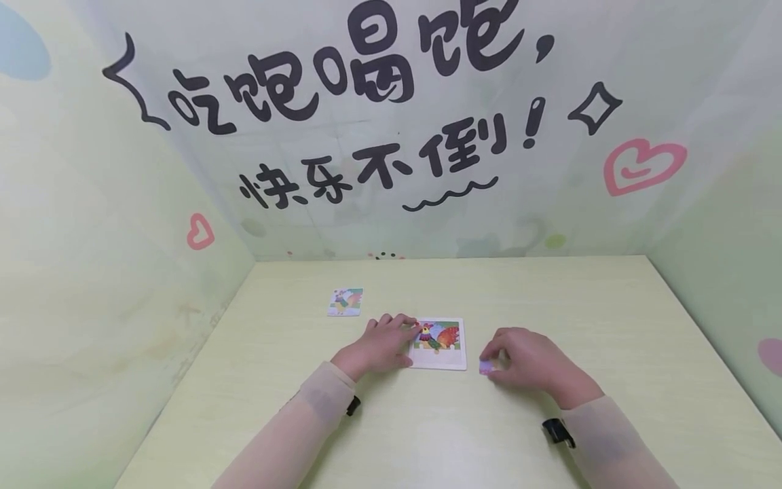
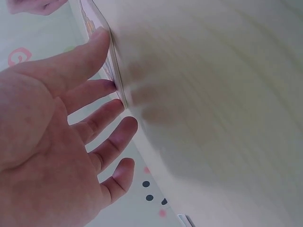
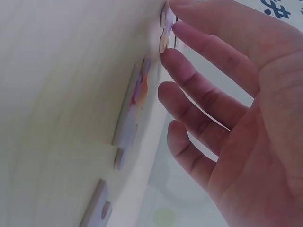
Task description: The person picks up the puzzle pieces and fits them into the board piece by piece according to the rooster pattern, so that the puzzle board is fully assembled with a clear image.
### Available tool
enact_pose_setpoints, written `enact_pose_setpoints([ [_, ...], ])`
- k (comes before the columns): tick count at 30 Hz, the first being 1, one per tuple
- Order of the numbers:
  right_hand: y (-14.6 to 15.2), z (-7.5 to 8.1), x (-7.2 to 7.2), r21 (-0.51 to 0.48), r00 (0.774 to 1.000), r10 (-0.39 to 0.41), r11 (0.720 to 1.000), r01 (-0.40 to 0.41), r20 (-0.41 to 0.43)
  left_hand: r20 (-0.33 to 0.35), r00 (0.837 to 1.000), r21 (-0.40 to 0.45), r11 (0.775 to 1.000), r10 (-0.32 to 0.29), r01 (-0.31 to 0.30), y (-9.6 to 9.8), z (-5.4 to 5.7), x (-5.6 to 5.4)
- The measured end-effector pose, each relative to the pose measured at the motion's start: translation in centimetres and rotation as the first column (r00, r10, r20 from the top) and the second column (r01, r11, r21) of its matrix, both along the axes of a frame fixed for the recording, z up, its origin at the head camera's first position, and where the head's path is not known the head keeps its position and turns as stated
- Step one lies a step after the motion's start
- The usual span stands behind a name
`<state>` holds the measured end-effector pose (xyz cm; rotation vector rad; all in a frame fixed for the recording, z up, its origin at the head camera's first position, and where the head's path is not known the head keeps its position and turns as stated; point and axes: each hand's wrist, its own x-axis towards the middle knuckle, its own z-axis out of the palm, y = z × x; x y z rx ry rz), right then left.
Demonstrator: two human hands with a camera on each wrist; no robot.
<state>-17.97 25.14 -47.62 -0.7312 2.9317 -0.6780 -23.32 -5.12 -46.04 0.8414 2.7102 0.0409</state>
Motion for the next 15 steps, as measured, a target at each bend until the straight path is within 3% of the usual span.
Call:
enact_pose_setpoints([
  [15, -0.17, -0.32, 0.1, -0.026, 1.0, 0.018, 0.999, -0.019, -0.019, -0.016, 1.0, -0.005, 1.0, 0.001, -0.001, -0.12, -0.2, 0.0],
])
